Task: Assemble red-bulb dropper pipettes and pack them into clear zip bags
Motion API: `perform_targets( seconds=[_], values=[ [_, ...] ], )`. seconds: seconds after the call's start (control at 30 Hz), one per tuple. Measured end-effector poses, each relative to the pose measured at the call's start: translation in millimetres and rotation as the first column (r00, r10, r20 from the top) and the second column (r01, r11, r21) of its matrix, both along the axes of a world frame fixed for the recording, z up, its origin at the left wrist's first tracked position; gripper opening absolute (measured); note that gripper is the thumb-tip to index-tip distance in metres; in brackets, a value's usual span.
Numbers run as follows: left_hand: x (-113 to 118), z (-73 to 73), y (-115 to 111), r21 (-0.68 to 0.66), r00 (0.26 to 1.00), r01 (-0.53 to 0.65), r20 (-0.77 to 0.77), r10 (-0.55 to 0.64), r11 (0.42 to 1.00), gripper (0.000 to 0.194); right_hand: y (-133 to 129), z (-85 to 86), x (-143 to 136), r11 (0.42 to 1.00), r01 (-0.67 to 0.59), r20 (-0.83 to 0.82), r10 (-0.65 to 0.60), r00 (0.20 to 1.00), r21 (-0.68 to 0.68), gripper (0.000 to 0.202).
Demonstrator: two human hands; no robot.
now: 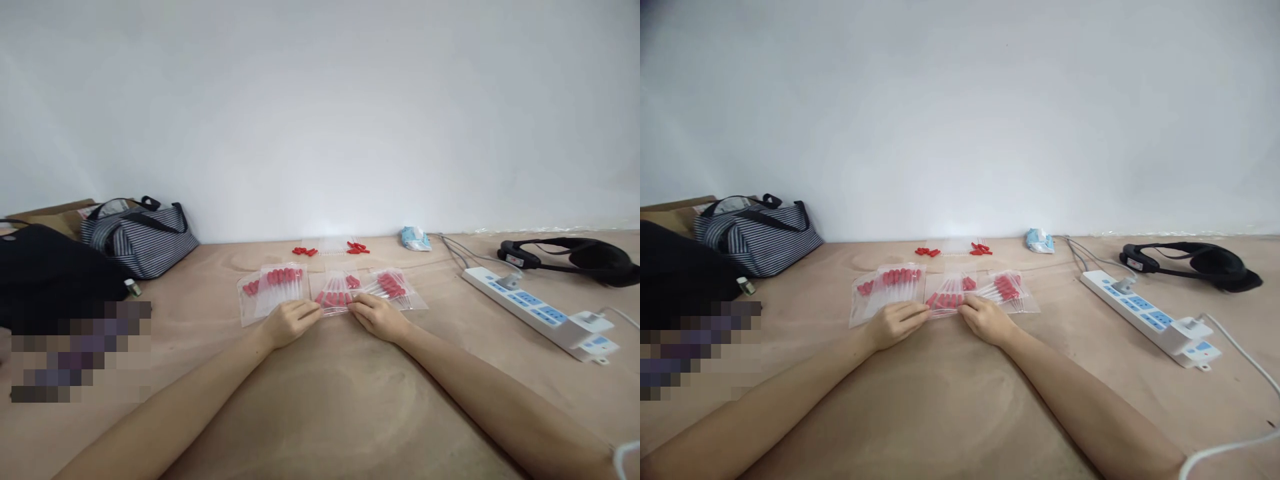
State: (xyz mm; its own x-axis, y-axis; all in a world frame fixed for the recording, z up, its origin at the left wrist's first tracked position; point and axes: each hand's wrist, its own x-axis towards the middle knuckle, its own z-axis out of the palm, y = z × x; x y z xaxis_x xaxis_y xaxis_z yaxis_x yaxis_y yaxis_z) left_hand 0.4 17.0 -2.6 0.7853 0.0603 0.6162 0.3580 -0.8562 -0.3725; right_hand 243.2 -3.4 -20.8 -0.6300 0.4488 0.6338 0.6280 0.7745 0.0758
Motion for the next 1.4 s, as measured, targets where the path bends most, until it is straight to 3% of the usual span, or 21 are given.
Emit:
perform_targets(
  seconds=[0.1, 0.4, 0.6, 0.8, 0.93, 1.07, 1.4],
  values=[
    [-2.1, -3.1, -1.3, 0.033, 1.000, -0.007, 0.012, 0.007, 0.999, 0.021, -0.3, -1.2, 0.1, 0.998, -0.032, -0.037, 0.034, 0.999, 0.055, 0.023],
    [-6.4, -4.4, -0.5, -0.099, 0.994, -0.024, 0.102, 0.034, 0.995, 0.020, 1.4, -0.5, 2.0, 0.992, 0.000, -0.065, 0.008, 0.998, 0.129, 0.021],
    [-4.5, -1.6, -1.5, -0.177, 0.990, -0.018, 0.137, 0.043, 0.984, 0.014, -0.1, 1.7, 1.4, 0.996, 0.042, -0.091, -0.034, 0.995, 0.081, 0.019],
    [4.7, -1.0, -1.0, -0.482, 0.987, 0.019, 0.147, 0.059, 0.876, 0.014, -3.1, 4.0, -20.0, 0.985, 0.087, -0.077, -0.076, 0.994, 0.146, 0.016],
    [5.4, -5.0, 0.0, -0.569, 0.985, 0.035, 0.158, 0.068, 0.821, 0.014, -3.9, 3.6, -30.9, 0.982, 0.069, -0.085, -0.055, 0.995, 0.174, 0.018],
    [5.2, -10.1, 1.6, -0.571, 0.975, 0.057, 0.209, 0.078, 0.819, 0.014, -3.2, 2.2, -31.1, 0.981, 0.072, -0.103, -0.054, 0.993, 0.180, 0.016],
    [9.1, -10.1, 1.7, -0.477, 0.972, 0.087, 0.232, 0.030, 0.875, 0.015, -4.4, 4.0, -35.8, 0.982, 0.099, -0.137, -0.078, 0.988, 0.160, 0.015]
  ],
)
